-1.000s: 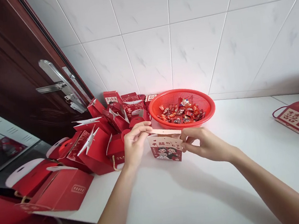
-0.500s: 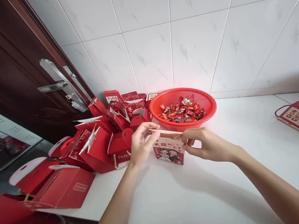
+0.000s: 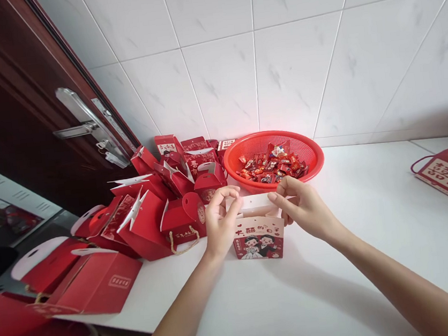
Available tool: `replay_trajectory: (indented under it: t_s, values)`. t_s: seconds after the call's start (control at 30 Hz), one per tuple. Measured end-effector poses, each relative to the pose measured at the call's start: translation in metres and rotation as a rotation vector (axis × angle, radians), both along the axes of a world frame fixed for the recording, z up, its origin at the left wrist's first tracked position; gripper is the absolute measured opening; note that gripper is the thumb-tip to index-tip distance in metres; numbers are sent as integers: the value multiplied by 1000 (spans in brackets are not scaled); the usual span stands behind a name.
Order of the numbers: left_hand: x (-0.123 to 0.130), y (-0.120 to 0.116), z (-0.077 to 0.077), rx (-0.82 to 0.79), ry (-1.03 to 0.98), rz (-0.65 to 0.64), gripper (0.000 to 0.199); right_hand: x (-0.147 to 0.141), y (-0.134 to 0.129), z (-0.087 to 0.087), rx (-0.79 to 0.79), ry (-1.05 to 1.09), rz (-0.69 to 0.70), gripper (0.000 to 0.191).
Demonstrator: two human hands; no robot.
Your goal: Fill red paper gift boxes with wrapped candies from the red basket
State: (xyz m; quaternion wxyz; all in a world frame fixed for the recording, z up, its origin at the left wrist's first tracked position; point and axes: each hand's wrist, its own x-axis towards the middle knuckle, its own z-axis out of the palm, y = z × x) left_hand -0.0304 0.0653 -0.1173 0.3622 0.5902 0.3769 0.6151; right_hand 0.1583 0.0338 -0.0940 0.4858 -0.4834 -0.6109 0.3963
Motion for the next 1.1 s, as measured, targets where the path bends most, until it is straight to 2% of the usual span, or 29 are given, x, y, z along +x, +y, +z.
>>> replay_trajectory:
  t_s: [0.17,0.33,0.47,0.63,0.73,0.87,1.0,1.1]
  values:
    - [-3,-1,2,-16,189,-74,15,-3,2,-8,-22,-10,-16,36]
    - [-5,-2,4,-14,228,-103,16,1,1,-6,39,-121,-46,32]
    - [-4,-6,8,-136,253,-137,19,2,-3,-1,93,-243,-68,30]
    - [-5,-8,10,-316,202,-166,33,-4,-7,3,185,-352,-133,38]
    - [-6,-7,11,-375,139,-182,40,-1,-8,8,148,-368,-43,29]
    - [-11,-4,15,-359,117,-246,48,15,-9,18,71,-399,132,11]
    - [-24,1,22,-349,179,-376,54,31,-8,26,65,-440,252,11]
    - [-35,4,24,-308,202,-427,56,36,-7,29,46,-477,250,15]
